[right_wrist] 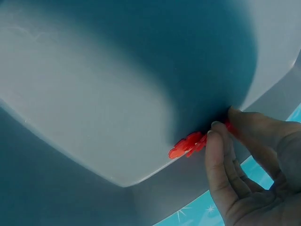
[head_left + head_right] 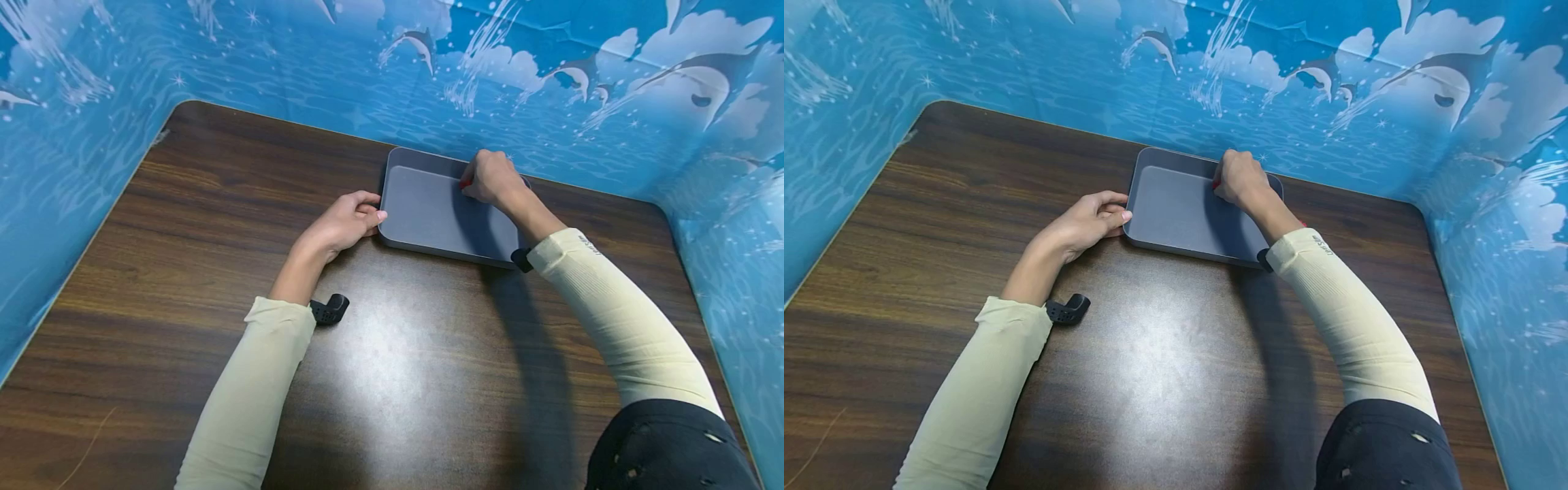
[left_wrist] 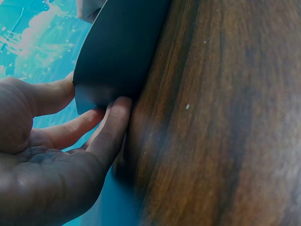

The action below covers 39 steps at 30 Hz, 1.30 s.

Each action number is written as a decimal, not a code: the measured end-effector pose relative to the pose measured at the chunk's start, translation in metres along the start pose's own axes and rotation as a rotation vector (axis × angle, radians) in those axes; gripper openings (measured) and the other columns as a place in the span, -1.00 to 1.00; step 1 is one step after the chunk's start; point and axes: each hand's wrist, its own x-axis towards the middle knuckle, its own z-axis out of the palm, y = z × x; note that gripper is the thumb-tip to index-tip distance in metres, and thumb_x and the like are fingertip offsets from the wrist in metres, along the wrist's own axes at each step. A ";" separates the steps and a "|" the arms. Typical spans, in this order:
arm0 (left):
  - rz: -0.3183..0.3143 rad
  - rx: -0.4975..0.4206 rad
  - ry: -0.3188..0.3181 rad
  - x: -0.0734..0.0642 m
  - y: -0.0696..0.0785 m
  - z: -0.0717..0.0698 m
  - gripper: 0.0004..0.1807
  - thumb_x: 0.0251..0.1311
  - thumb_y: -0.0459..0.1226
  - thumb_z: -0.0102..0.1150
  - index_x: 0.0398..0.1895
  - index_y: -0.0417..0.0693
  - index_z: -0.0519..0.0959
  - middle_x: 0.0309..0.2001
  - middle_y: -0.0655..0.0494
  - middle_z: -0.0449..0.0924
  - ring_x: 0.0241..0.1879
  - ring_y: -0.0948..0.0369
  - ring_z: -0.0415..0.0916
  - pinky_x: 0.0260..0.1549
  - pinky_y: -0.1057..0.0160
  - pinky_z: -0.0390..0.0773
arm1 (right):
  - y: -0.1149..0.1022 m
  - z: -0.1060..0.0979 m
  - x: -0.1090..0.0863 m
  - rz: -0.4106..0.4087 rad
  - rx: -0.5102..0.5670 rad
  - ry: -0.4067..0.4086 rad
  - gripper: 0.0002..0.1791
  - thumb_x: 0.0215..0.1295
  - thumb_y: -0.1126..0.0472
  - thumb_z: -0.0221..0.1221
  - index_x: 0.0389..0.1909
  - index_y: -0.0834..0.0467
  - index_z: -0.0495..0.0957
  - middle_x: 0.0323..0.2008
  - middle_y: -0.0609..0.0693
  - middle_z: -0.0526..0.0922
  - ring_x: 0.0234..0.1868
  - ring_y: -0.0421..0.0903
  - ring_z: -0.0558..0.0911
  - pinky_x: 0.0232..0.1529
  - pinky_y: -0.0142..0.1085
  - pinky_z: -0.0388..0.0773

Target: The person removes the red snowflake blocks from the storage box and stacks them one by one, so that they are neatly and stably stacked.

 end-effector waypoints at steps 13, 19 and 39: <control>-0.002 0.008 -0.007 0.000 0.001 0.002 -0.35 0.67 -0.22 0.06 0.70 -0.10 0.17 0.50 -0.18 0.39 0.44 -0.08 0.51 0.50 0.01 0.54 | 0.008 -0.011 -0.006 0.010 0.060 0.054 -0.72 0.53 0.27 0.20 0.05 0.26 0.81 0.11 0.26 0.80 -0.05 0.08 0.75 -0.07 -0.04 0.77; -0.007 0.020 -0.012 -0.001 0.001 0.001 -0.35 0.68 -0.20 0.04 0.72 -0.06 0.15 0.53 -0.17 0.37 0.46 -0.09 0.50 0.51 -0.02 0.52 | 0.012 -0.019 -0.009 0.033 0.112 0.076 -0.71 0.57 0.24 0.19 0.10 0.26 0.79 0.12 0.29 0.78 -0.19 0.01 0.66 -0.34 -0.27 0.58; 0.006 -0.003 -0.010 0.001 -0.001 0.001 -0.35 0.68 -0.23 0.04 0.71 -0.10 0.15 0.51 -0.20 0.37 0.50 -0.07 0.45 0.51 0.01 0.53 | 0.064 -0.044 -0.027 0.102 0.358 0.036 -0.70 0.59 0.28 0.22 0.14 0.40 0.70 -0.05 0.36 0.82 -0.43 -0.16 0.84 -0.32 -0.28 0.85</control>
